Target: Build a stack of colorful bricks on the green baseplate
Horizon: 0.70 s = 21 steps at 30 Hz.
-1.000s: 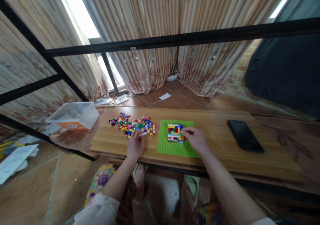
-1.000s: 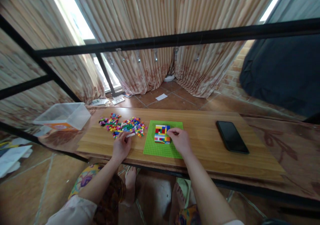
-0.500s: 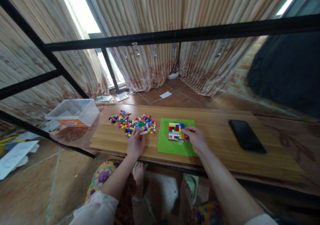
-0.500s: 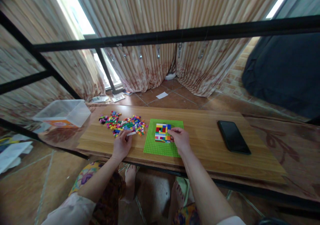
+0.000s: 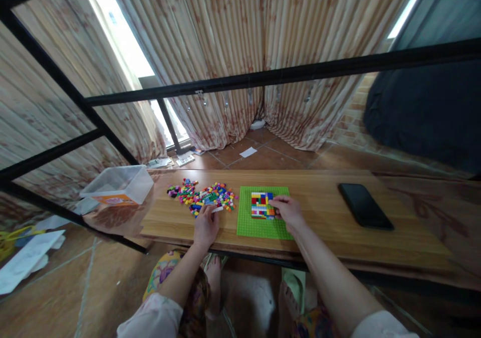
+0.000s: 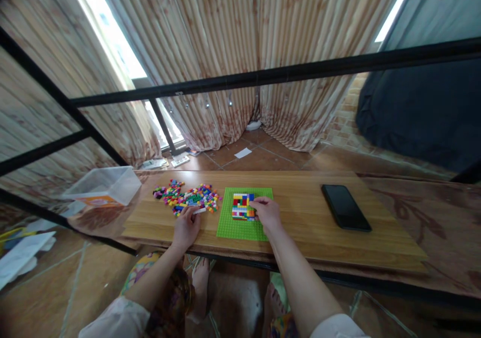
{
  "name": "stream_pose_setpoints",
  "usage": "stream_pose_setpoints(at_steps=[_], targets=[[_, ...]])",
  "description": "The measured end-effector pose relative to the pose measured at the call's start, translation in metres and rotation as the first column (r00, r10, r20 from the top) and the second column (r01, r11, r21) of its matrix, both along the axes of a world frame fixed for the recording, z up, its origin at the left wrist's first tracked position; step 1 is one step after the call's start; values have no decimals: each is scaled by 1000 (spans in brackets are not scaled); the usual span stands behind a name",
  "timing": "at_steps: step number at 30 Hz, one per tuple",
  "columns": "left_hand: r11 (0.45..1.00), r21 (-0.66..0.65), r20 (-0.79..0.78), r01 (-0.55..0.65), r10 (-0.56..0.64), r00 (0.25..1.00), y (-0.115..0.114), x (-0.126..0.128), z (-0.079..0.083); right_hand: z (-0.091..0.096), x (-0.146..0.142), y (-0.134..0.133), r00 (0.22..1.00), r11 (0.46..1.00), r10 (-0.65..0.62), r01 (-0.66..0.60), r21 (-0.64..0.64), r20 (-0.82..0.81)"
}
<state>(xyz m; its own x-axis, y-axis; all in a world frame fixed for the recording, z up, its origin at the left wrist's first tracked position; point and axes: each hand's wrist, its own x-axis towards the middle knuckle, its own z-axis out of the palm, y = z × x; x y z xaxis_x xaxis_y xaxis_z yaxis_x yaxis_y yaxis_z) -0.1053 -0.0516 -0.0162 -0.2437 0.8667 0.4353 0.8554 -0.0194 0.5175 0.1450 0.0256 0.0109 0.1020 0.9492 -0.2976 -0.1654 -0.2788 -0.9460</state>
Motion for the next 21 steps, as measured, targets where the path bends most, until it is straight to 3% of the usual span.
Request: stream_pose_setpoints(at_steps=[7, 12, 17, 21], targets=[[1000, 8, -26, -16, 17, 1000, 3, -3, -5, -4, 15, 0, 993, 998, 64, -66, -15, -95], [1000, 28, -39, 12, -11, 999, 4, -5, -6, -10, 16, 0, 995, 997, 72, -70, 19, -69], [999, 39, -37, 8, -6, 999, 4, -4, -6, -19, 16, 4, 994, 991, 82, -89, 101, 68], [999, 32, -21, 3, -2, 1000, 3, -3, -6, -20, 32, 11, 953, 975, 24, -89, 206, 302]])
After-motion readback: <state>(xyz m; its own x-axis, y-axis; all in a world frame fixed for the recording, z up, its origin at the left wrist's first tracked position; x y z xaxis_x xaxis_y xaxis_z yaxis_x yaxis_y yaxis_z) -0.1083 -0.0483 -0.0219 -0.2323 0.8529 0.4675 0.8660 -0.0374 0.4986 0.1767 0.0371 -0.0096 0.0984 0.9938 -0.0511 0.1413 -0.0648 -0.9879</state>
